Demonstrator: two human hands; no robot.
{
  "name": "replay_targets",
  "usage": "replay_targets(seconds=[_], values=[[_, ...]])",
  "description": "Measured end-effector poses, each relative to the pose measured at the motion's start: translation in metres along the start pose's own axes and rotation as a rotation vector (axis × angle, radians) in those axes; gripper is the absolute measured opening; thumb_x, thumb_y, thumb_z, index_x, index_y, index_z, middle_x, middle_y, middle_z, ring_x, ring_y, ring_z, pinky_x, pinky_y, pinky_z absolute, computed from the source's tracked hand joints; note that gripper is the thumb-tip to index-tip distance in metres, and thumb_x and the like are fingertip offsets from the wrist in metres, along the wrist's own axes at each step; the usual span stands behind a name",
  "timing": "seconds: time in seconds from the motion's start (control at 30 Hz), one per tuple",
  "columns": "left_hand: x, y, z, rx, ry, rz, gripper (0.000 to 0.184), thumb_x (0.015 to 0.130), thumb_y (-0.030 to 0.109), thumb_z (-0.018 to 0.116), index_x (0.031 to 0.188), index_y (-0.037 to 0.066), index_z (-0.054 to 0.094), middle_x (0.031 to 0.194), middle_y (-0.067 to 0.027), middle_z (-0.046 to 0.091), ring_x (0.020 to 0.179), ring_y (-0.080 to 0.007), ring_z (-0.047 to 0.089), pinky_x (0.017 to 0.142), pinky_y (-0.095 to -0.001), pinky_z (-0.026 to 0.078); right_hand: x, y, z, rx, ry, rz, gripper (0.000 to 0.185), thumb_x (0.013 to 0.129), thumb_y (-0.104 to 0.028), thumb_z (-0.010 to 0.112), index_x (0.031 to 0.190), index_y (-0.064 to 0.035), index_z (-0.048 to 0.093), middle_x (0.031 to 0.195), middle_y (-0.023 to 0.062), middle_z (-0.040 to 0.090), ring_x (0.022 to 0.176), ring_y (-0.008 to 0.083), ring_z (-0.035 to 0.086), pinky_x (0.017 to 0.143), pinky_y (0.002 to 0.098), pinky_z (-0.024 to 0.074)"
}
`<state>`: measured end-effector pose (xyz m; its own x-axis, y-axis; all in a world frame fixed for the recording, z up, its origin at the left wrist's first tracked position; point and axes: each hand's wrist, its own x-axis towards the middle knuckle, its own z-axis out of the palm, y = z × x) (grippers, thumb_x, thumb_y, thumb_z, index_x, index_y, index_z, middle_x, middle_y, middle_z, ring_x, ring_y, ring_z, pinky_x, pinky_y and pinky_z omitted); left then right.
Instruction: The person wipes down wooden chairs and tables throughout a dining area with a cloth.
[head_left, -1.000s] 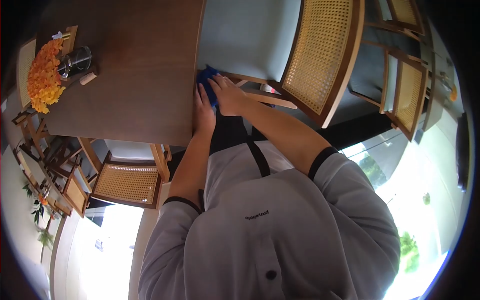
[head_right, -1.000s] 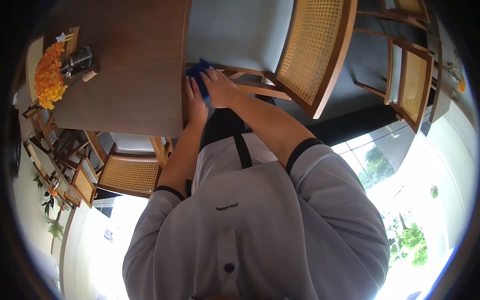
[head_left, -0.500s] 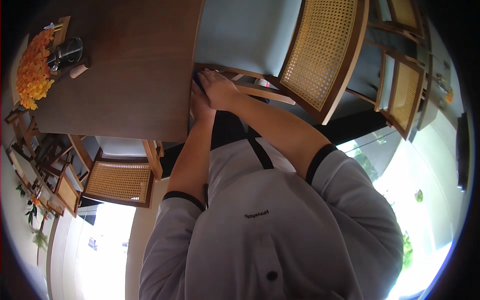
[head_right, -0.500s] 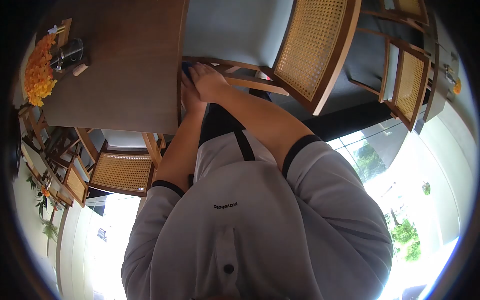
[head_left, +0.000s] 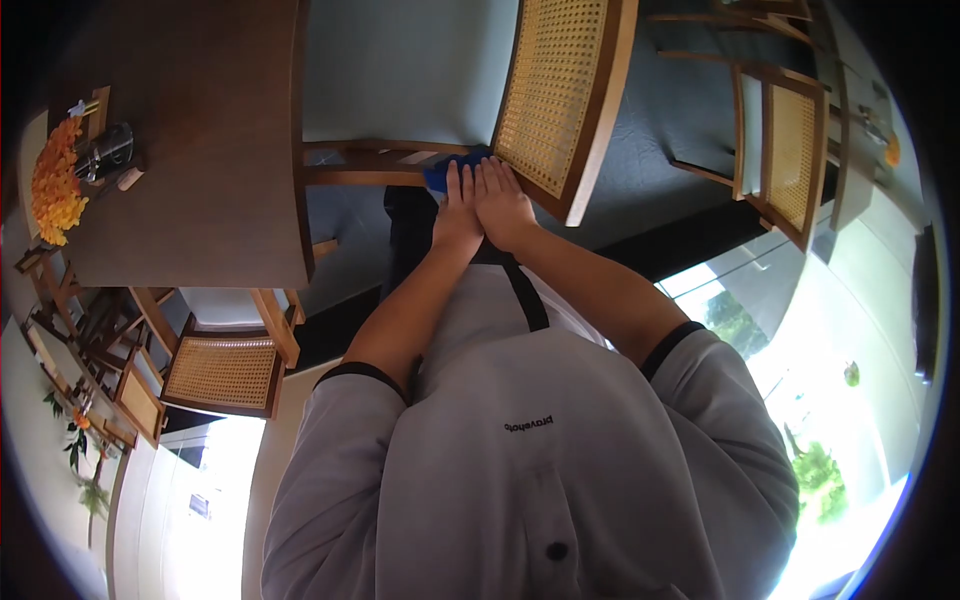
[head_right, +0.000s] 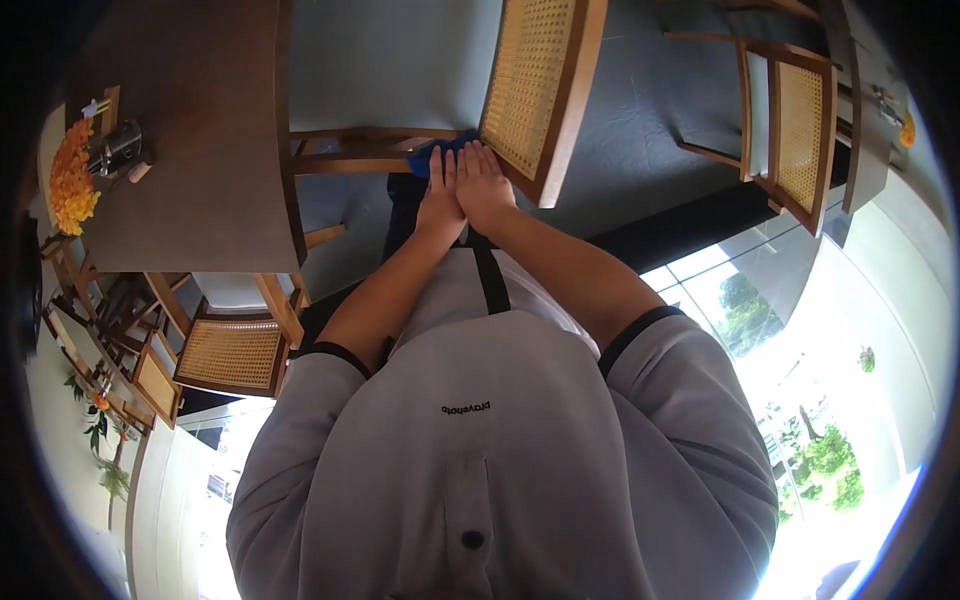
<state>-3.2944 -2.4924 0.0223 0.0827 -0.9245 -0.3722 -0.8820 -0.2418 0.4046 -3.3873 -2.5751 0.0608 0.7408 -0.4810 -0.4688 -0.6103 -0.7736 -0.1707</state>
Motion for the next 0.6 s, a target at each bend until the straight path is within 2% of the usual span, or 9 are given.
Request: replay_targets(seconds=[0.03,0.1,0.17,0.23,0.33,0.43,0.6], values=[[0.002,0.004,-0.001,0.129,0.032,0.058,0.068,0.094,0.020,0.052,0.152,0.000,0.022,0.155,-0.0242,0.024,0.138,-0.0392,0.040,0.099,-0.0405,0.052,-0.002,0.002,-0.001,-0.022,-0.019,-0.040,0.063,0.089,-0.013,0.051,0.144,0.0113,0.035,0.150,0.0295,0.036,0.145,0.0406,0.030,0.122,0.0455,0.0204],[0.005,-0.003,0.011,0.006,0.036,0.009,0.061,0.094,0.021,0.051,0.148,0.004,0.030,0.151,-0.0187,0.032,0.118,-0.0363,0.057,0.092,-0.0432,0.055,-0.003,0.002,-0.005,-0.035,-0.052,-0.034,0.064,0.088,-0.013,0.052,0.144,0.0119,0.034,0.153,0.0301,0.031,0.147,0.0403,0.025,0.123,0.0451,0.0170],[0.006,-0.010,0.015,-0.085,-0.011,-0.066,0.053,0.094,0.022,0.051,0.143,0.008,0.037,0.146,-0.0131,0.039,0.101,-0.0333,0.067,0.084,-0.0459,0.057,-0.003,0.000,-0.009,-0.005,-0.067,-0.033,0.066,0.088,-0.013,0.053,0.145,0.0122,0.033,0.155,0.0299,0.026,0.148,0.0399,0.021,0.123,0.0449,0.0145],[0.012,-0.013,-0.001,-0.146,-0.090,-0.177,0.045,0.094,0.023,0.052,0.137,0.014,0.044,0.140,-0.0073,0.045,0.086,-0.0301,0.071,0.076,-0.0485,0.058,-0.006,0.001,-0.010,0.057,-0.053,-0.055,0.067,0.087,-0.013,0.054,0.145,0.0120,0.032,0.158,0.0291,0.021,0.149,0.0394,0.019,0.123,0.0450,0.0127],[0.015,-0.012,-0.025,-0.003,-0.171,-0.172,0.036,0.094,0.023,0.049,0.129,0.018,0.045,0.137,-0.0059,0.046,0.084,-0.0313,0.072,0.082,-0.0466,0.057,-0.002,-0.005,-0.008,0.026,-0.076,-0.010,0.071,0.086,-0.015,0.056,0.147,0.0109,0.030,0.159,0.0287,0.017,0.149,0.0391,0.018,0.123,0.0461,0.0131],[0.005,-0.038,-0.016,0.137,0.032,-0.171,0.037,0.094,0.025,0.050,0.130,0.020,0.044,0.138,-0.0041,0.046,0.089,-0.0317,0.071,0.078,-0.0531,0.056,0.016,-0.028,-0.001,0.025,-0.049,0.011,0.070,0.087,-0.015,0.056,0.147,0.0097,0.030,0.157,0.0291,0.023,0.149,0.0395,0.020,0.123,0.0478,0.0132],[-0.005,-0.103,-0.053,0.030,-0.070,-0.297,0.040,0.092,0.029,0.054,0.130,0.020,0.044,0.140,-0.0040,0.045,0.093,-0.0355,0.070,0.079,-0.0580,0.055,0.079,-0.088,0.000,0.076,0.013,0.023,0.060,0.088,-0.015,0.056,0.140,0.0083,0.038,0.146,0.0263,0.040,0.145,0.0401,0.029,0.121,0.0492,0.0194]])
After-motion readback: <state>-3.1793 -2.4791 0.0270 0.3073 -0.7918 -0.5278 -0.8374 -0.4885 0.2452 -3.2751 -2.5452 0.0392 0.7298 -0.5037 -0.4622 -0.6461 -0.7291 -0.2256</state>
